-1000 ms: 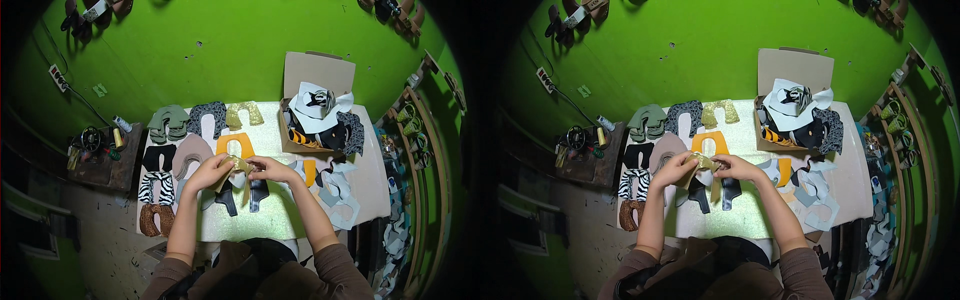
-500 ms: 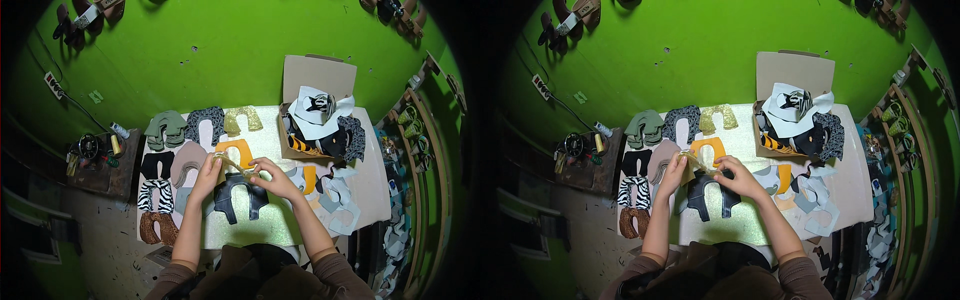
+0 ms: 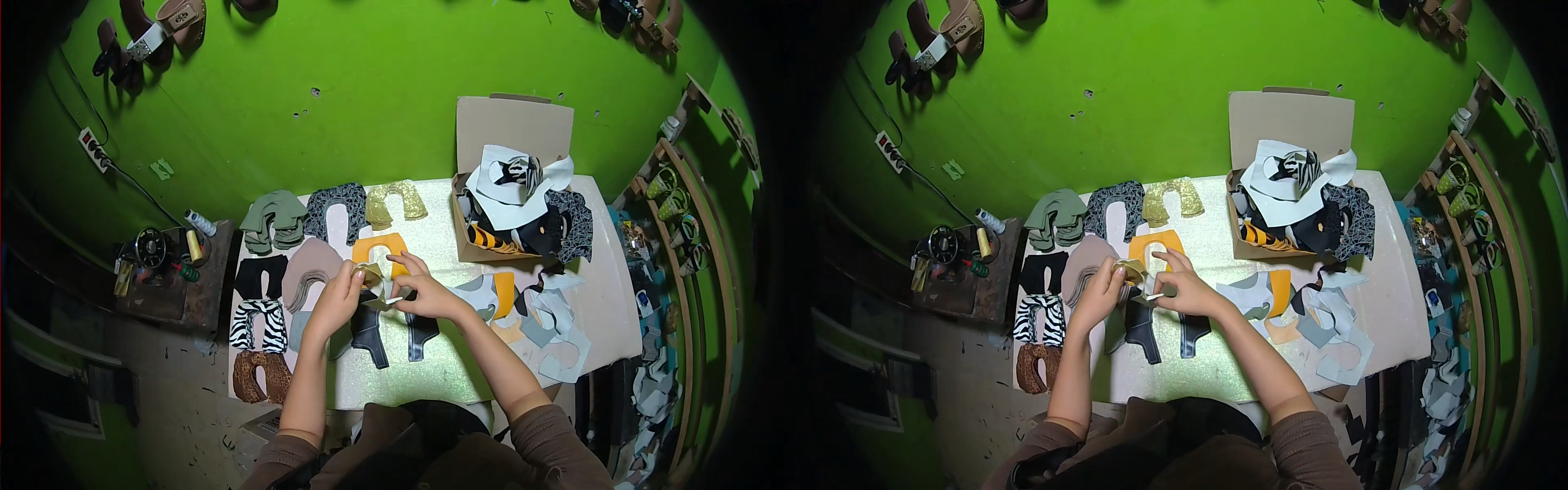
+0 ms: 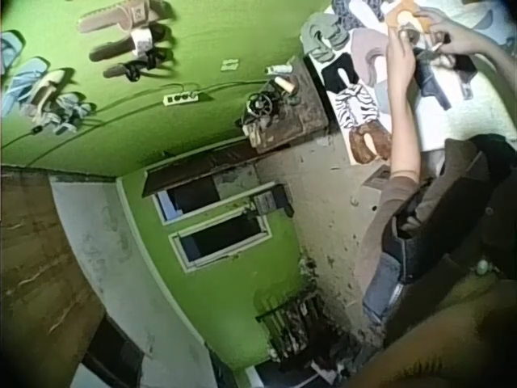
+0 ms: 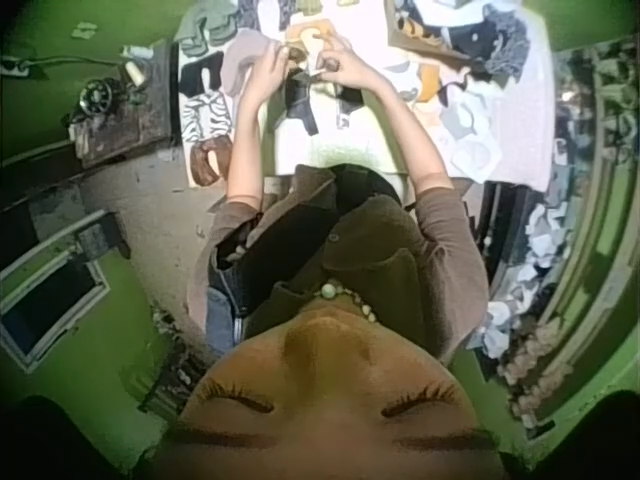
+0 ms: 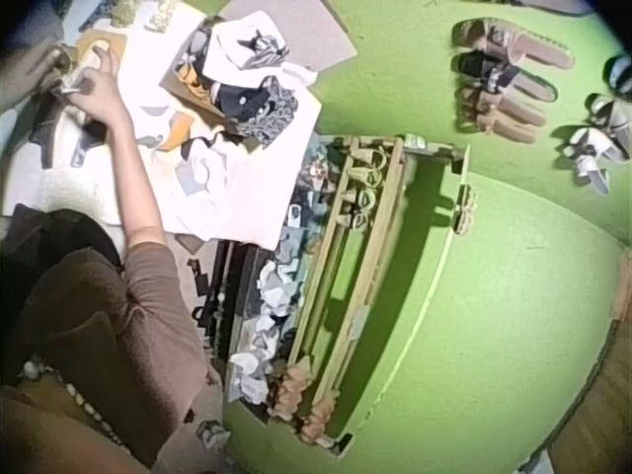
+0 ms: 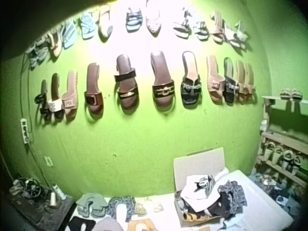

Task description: Organizing and inspecting various shoe uppers of different colors and patterns on a workbench.

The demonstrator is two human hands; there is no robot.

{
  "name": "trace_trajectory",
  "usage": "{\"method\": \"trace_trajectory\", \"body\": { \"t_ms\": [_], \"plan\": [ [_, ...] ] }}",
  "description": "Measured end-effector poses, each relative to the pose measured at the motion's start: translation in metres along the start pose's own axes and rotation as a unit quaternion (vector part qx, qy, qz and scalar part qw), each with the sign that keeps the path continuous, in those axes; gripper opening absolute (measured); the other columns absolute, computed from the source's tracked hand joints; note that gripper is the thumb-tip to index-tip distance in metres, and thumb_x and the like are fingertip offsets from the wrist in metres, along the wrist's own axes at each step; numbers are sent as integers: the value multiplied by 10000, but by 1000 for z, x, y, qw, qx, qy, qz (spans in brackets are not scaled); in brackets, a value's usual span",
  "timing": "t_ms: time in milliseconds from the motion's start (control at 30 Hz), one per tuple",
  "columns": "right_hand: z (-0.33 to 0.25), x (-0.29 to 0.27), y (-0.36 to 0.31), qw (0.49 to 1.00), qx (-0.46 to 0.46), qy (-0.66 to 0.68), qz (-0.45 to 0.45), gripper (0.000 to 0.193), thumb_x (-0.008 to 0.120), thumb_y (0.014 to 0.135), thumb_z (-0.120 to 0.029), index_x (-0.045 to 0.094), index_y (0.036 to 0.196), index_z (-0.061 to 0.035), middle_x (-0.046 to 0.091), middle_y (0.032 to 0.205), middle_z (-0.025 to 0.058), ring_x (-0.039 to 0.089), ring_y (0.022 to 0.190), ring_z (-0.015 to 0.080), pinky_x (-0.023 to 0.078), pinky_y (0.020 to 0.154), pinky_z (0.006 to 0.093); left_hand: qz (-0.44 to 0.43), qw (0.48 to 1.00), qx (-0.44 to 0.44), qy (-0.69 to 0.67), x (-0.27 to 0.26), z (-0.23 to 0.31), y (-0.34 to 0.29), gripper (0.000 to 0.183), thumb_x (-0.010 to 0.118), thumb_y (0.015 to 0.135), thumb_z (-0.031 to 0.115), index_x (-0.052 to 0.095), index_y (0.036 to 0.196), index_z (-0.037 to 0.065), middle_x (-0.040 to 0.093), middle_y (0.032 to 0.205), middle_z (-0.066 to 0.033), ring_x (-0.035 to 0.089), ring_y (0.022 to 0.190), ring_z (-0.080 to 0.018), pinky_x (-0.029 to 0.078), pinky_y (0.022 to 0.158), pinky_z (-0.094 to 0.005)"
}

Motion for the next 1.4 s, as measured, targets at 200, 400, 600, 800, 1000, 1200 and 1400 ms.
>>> {"method": "trace_trajectory", "body": {
  "t_ms": [200, 400, 600, 800, 1000, 1200, 1400],
  "plan": [
    [-7, 13, -4, 992, 16, 123, -34, 145, 620, 707, -104, 507, 747, -22, 499, 1119, 150, 503, 1058, 276, 390, 917, 337, 15, 992, -46, -113, 13, -25, -2, 191, 375, 947, 206, 384, 923, 17, 556, 748, -134, 559, 694, -235, 432, 646, -330],
    [-23, 13, -14, 989, -9, 143, 17, 138, 605, 735, -105, 504, 776, -21, 528, 1048, 138, 521, 1017, 259, 401, 873, 319, -5, 956, -13, -295, 30, -40, -5, 169, 372, 954, 198, 400, 1032, 50, 514, 933, -66, 515, 820, -110, 428, 715, -266],
    [-39, -2, -27, 971, 110, 197, 77, 172, 547, 859, -148, 502, 946, -6, 583, 839, 64, 545, 761, 109, 433, 687, 244, 9, 805, -54, -591, 28, -39, -8, 233, 339, 948, 185, 354, 1134, 46, 492, 1102, -164, 526, 1034, -278, 428, 920, -433],
    [-38, -21, -27, 955, 142, 190, 177, 255, 533, 882, -178, 500, 1053, 8, 564, 728, 23, 488, 606, 40, 403, 544, 217, -48, 724, -35, -687, 30, -8, -10, 337, 270, 958, 210, 276, 1245, 35, 438, 1196, -217, 468, 1116, -356, 370, 968, -499],
    [-13, -17, -24, 972, 113, 82, 190, 419, 605, 831, -212, 463, 1164, -3, 534, 775, 42, 529, 741, 99, 428, 681, 222, -41, 671, -75, -737, 38, -10, -11, 385, 301, 947, 288, 392, 1186, 1, 466, 1186, -215, 426, 1146, -397, 317, 988, -538],
    [4, 17, -22, 886, 210, 411, 43, 452, 613, 835, -177, 445, 1215, 1, 567, 1070, 78, 550, 939, 127, 437, 834, 258, -60, 609, -60, -788, 44, -23, -10, 385, 306, 946, 298, 386, 1193, 13, 488, 1156, -188, 450, 1104, -352, 348, 957, -513],
    [35, 22, -25, 812, 262, 514, 95, 310, 567, 856, -129, 497, 1127, 4, 610, 952, 76, 587, 837, 118, 479, 727, 251, -17, 741, -225, -632, 47, -68, -9, 303, 343, 941, 168, 348, 1220, 47, 545, 1059, -155, 594, 857, -271, 505, 708, -341]
  ]
}}
Point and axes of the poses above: each hand's wrist, its own y-axis towards the middle knuckle, its own x-axis out of the palm, z = x × y, the point moved 5 cm from there along y, towards the middle knuckle
